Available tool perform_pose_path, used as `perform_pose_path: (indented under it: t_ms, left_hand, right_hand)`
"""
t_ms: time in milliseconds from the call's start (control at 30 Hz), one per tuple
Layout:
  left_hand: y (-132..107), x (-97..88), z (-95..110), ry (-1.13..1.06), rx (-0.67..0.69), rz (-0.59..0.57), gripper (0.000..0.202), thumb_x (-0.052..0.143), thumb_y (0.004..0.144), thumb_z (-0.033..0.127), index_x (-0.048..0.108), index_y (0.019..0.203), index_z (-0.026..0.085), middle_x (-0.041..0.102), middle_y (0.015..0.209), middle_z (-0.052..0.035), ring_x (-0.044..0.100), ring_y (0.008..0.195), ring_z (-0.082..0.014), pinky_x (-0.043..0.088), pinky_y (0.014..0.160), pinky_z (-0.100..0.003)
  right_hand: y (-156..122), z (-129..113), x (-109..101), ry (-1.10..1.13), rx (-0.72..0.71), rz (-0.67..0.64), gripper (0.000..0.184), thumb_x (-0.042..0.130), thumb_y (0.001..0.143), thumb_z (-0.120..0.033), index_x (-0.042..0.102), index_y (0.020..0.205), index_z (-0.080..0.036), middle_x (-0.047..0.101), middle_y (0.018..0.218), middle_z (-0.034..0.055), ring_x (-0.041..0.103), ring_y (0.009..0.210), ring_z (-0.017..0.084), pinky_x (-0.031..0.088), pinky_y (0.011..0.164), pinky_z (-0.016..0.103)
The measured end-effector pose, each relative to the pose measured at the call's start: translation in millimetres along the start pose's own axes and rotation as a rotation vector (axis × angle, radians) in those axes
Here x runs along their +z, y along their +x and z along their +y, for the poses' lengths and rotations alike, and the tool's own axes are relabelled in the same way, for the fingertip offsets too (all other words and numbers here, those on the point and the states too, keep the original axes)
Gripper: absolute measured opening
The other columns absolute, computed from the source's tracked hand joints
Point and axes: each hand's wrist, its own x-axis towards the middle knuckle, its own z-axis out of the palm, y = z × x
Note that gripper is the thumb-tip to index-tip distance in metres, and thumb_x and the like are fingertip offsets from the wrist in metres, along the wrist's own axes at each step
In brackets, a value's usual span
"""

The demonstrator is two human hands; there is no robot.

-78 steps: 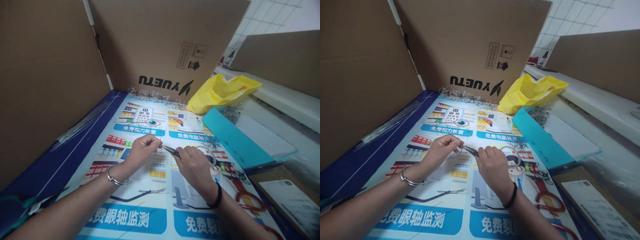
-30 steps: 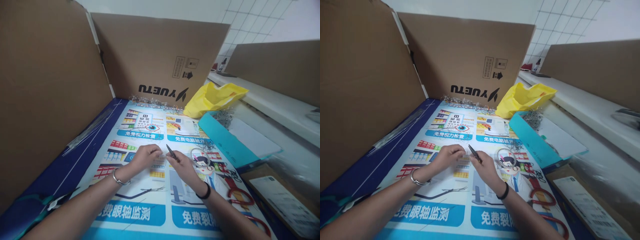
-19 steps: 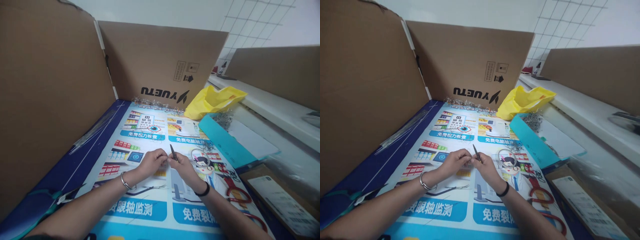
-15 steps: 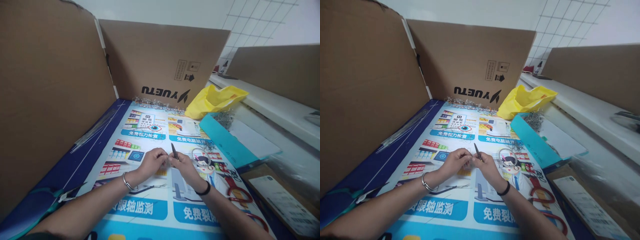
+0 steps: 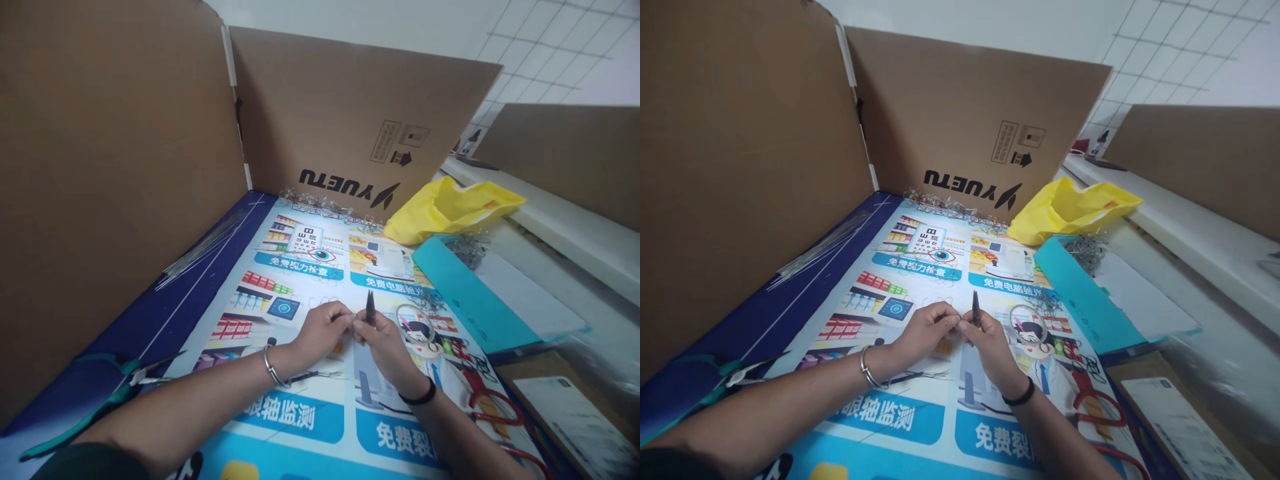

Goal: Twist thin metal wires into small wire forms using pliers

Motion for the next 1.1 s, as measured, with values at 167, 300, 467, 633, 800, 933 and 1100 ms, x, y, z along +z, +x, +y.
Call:
perform_pose_path:
  t_ms: [167, 300, 467, 633, 800, 933, 1100]
  left_hand:
    - [-3.6, -0.2, 2.6, 0.115, 0.045, 0.059, 0.018, 0.051, 0.078, 0.022, 0.063, 0.065, 0.020, 0.063, 0.068, 0.0006, 0.056, 0.071, -0.0149, 0.042, 0.070, -0.027]
    - [-3.7, 3.9, -4.6, 0.010, -0.061, 0.069, 0.013, 0.052, 0.077, 0.023, 0.061, 0.067, 0.019, 0.060, 0.063, 0.0018, 0.053, 0.062, -0.0129, 0.041, 0.060, -0.024]
    - [-0.8, 3.9, -9.0, -0.029, -0.115, 0.035, 0.011, 0.054, 0.074, 0.023, 0.056, 0.065, 0.017, 0.055, 0.057, 0.0031, 0.049, 0.056, -0.0113, 0.039, 0.054, -0.023]
    - [17.8, -21.4, -3.8, -0.024, -0.054, 0.110, 0.013, 0.056, 0.075, 0.027, 0.056, 0.066, 0.017, 0.052, 0.059, 0.0034, 0.047, 0.056, -0.0098, 0.038, 0.053, -0.021]
    - [42.8, -51.7, -7.9, -0.075, -0.006, 0.399, 0.015, 0.060, 0.075, 0.033, 0.056, 0.073, 0.018, 0.051, 0.058, 0.0040, 0.045, 0.052, -0.0086, 0.035, 0.049, -0.020]
    - [47.8, -58.2, -16.1, -0.108, -0.005, 0.455, 0.018, 0.061, 0.074, 0.035, 0.056, 0.072, 0.018, 0.052, 0.057, 0.0036, 0.046, 0.051, -0.0086, 0.036, 0.049, -0.020]
    - [46.3, -57.1, -18.5, -0.154, 0.026, 0.457, 0.017, 0.061, 0.076, 0.033, 0.055, 0.074, 0.017, 0.052, 0.059, 0.0035, 0.045, 0.051, -0.0079, 0.036, 0.049, -0.020]
  right_hand:
    - [0.8, 3.4, -4.8, 0.042, 0.030, 0.025, 0.017, 0.062, 0.077, -0.033, 0.053, 0.078, -0.019, 0.047, 0.058, -0.0030, 0.041, 0.057, 0.012, 0.033, 0.056, 0.026]
    - [2.8, 5.9, -6.0, 0.031, 0.031, 0.025, 0.015, 0.063, 0.076, -0.030, 0.054, 0.079, -0.018, 0.048, 0.059, -0.0031, 0.042, 0.057, 0.012, 0.033, 0.056, 0.025]
    - [2.9, 3.4, -2.4, -0.027, 0.008, 0.025, 0.016, 0.062, 0.077, -0.030, 0.053, 0.072, -0.018, 0.048, 0.059, -0.0030, 0.042, 0.058, 0.011, 0.033, 0.057, 0.025]
    - [2.1, -3.3, 2.1, 0.071, -0.011, 0.045, 0.019, 0.057, 0.081, -0.037, 0.054, 0.078, -0.018, 0.050, 0.062, -0.0015, 0.044, 0.057, 0.012, 0.034, 0.055, 0.025]
    - [7.0, -6.2, 0.3, 0.228, 0.059, 0.048, 0.027, 0.049, 0.085, -0.045, 0.055, 0.085, -0.018, 0.054, 0.068, 0.0011, 0.051, 0.058, 0.013, 0.036, 0.051, 0.025]
    - [12.4, -4.5, -1.7, 0.289, 0.109, 0.063, 0.043, 0.037, 0.086, -0.056, 0.056, 0.086, -0.018, 0.055, 0.068, 0.0031, 0.053, 0.057, 0.014, 0.040, 0.051, 0.027]
    - [14.3, -1.7, -2.9, 0.326, 0.144, 0.054, 0.047, 0.035, 0.086, -0.058, 0.057, 0.090, -0.017, 0.057, 0.069, 0.0038, 0.056, 0.058, 0.015, 0.044, 0.054, 0.028]
